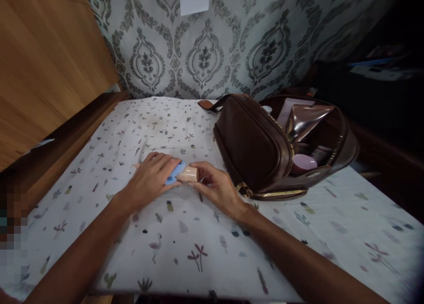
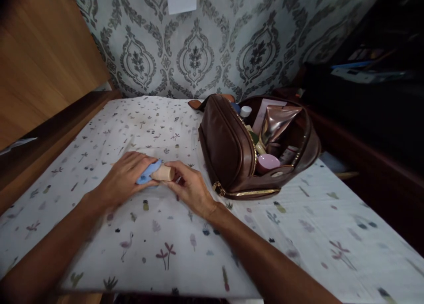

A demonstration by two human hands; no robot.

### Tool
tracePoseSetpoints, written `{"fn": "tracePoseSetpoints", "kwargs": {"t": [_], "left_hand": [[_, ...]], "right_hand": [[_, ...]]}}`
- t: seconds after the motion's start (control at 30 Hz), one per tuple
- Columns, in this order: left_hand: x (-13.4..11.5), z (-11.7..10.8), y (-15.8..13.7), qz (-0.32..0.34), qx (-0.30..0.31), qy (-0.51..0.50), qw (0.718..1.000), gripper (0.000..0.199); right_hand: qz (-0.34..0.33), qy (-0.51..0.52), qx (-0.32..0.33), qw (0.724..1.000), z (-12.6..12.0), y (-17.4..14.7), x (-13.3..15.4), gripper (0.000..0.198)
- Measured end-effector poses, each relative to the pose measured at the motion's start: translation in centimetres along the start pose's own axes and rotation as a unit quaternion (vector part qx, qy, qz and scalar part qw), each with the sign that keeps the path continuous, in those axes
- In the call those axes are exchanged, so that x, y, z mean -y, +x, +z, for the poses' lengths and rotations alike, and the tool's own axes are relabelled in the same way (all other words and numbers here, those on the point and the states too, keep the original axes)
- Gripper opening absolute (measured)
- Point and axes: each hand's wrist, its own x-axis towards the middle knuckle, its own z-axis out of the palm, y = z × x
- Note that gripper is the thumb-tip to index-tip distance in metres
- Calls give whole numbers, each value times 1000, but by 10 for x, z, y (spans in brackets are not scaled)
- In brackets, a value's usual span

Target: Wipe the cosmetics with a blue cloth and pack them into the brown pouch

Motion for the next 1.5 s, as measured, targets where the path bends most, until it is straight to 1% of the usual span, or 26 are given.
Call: {"fn": "tracePoseSetpoints", "kwargs": {"t": [0.07,0.17,0.23,0.3,0.33,0.4,0.53,0.6,0.67,0.77,0.83,0.93,1.0,1.07,1.13,1.2,1.23,1.3,1.4,1.5], "left_hand": [[14,-6,-4,-38,59,0,998,38],[33,-19,-9,-106,135,2,985,33],[40,-27,-10,-143,172,-8,975,28],[43,-31,-11,-166,193,-19,967,26],[43,-31,-11,-168,194,-17,966,25],[41,-27,-11,-152,181,7,972,24],[35,-15,-10,-96,134,92,982,21],[33,-9,-10,-73,109,120,984,20],[33,-5,-11,-53,89,126,987,22],[38,0,-15,-39,62,98,992,34],[41,0,-17,-46,43,75,995,43],[41,0,-17,-68,12,54,996,48],[35,0,-14,-68,-22,38,997,47],[23,3,-8,-52,-62,5,997,46],[10,7,-3,-25,-77,-38,996,55],[1,10,1,-8,-57,-71,996,63],[0,10,2,-8,-38,-82,996,63],[4,8,2,-30,7,-103,994,59],[24,-1,-3,-103,72,-149,981,45],[42,-6,-8,-190,99,-179,960,44]], "right_hand": [[21,25,-5,999,0,1,-5,35],[60,79,-12,995,1,4,-10,39],[80,112,-13,990,1,6,-11,42],[98,140,-11,985,1,8,-11,44],[108,155,-8,982,0,9,-11,46],[134,182,-8,974,-1,11,-10,50],[185,217,-55,957,-1,14,-8,56],[202,221,-70,952,-2,15,-9,56],[207,211,-74,953,-3,16,-10,55],[194,188,-85,959,-6,17,-14,48],[169,175,-85,966,-7,16,-16,44],[121,154,-60,979,-7,14,-16,42],[91,128,-43,987,-5,12,-14,40],[59,95,-33,993,-3,9,-11,35],[22,67,-28,997,-2,7,-8,32],[-13,49,-29,998,-2,6,-6,30],[-28,44,-29,998,-2,6,-5,29],[-48,38,-27,998,-2,5,-3,28],[-53,33,-21,998,-2,6,-3,27],[-42,28,-25,998,-2,6,-4,27]]}}
